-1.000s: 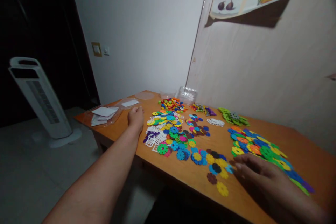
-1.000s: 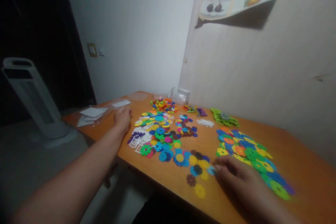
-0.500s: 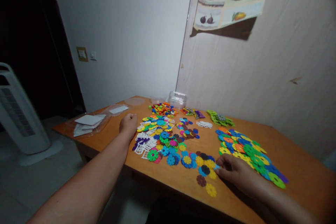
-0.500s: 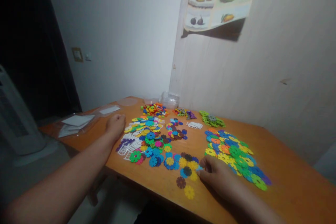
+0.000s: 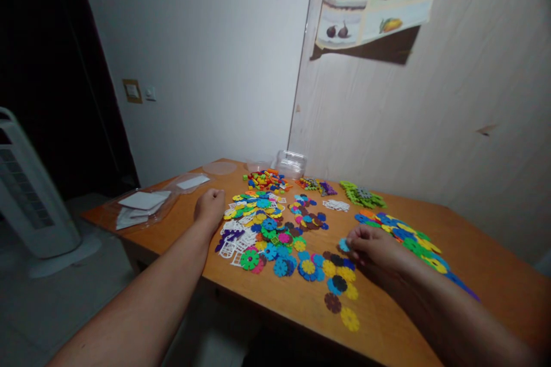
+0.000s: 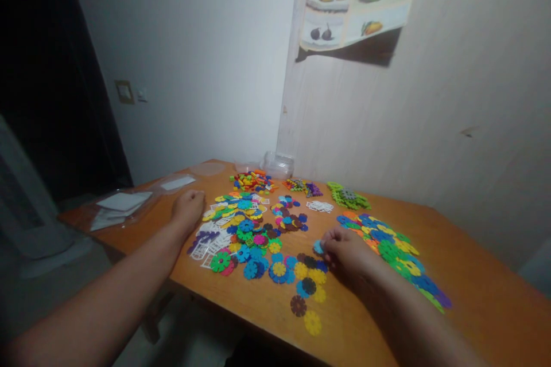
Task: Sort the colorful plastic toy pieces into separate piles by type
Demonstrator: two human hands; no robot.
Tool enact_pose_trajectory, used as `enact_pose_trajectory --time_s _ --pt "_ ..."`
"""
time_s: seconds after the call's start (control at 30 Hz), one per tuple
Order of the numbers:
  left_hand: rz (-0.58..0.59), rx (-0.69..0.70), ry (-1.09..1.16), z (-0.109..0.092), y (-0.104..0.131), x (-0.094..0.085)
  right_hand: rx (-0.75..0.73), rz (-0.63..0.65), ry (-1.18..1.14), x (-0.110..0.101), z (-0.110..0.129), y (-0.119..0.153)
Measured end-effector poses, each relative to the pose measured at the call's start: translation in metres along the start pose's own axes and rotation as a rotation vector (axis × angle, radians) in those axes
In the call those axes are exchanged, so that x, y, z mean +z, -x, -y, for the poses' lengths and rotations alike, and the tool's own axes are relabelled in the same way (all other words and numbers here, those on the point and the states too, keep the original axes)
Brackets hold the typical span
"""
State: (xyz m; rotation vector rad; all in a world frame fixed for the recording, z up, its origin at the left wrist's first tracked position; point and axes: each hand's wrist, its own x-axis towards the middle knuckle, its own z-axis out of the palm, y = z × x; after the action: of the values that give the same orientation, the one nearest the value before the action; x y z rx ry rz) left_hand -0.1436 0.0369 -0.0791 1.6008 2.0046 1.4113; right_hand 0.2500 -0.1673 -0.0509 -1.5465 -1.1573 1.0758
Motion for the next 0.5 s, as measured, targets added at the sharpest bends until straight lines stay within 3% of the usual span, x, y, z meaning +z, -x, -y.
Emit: enact_pose_trajectory --time_s 0.17,0.27,0.37,0.5 --pt "0.011 0.009 -0.006 -0.003 0.003 -0.002 -0.010 -0.056 -0.302 0.023 0.014 -0.032" --pt "0.025 0.012 -0.011 -0.006 0.004 -0.005 -0.012 -0.086 -0.314 0.025 0.015 -0.038" --pt "0.028 0.011 0.002 -0.005 0.004 -0.004 -0.050 0.012 -0.193 0.014 0.009 -0.032" --pt "0.035 0.021 0.030 0.001 0.001 0.000 -0.050 0.236 0.164 -0.009 0.005 -0.016"
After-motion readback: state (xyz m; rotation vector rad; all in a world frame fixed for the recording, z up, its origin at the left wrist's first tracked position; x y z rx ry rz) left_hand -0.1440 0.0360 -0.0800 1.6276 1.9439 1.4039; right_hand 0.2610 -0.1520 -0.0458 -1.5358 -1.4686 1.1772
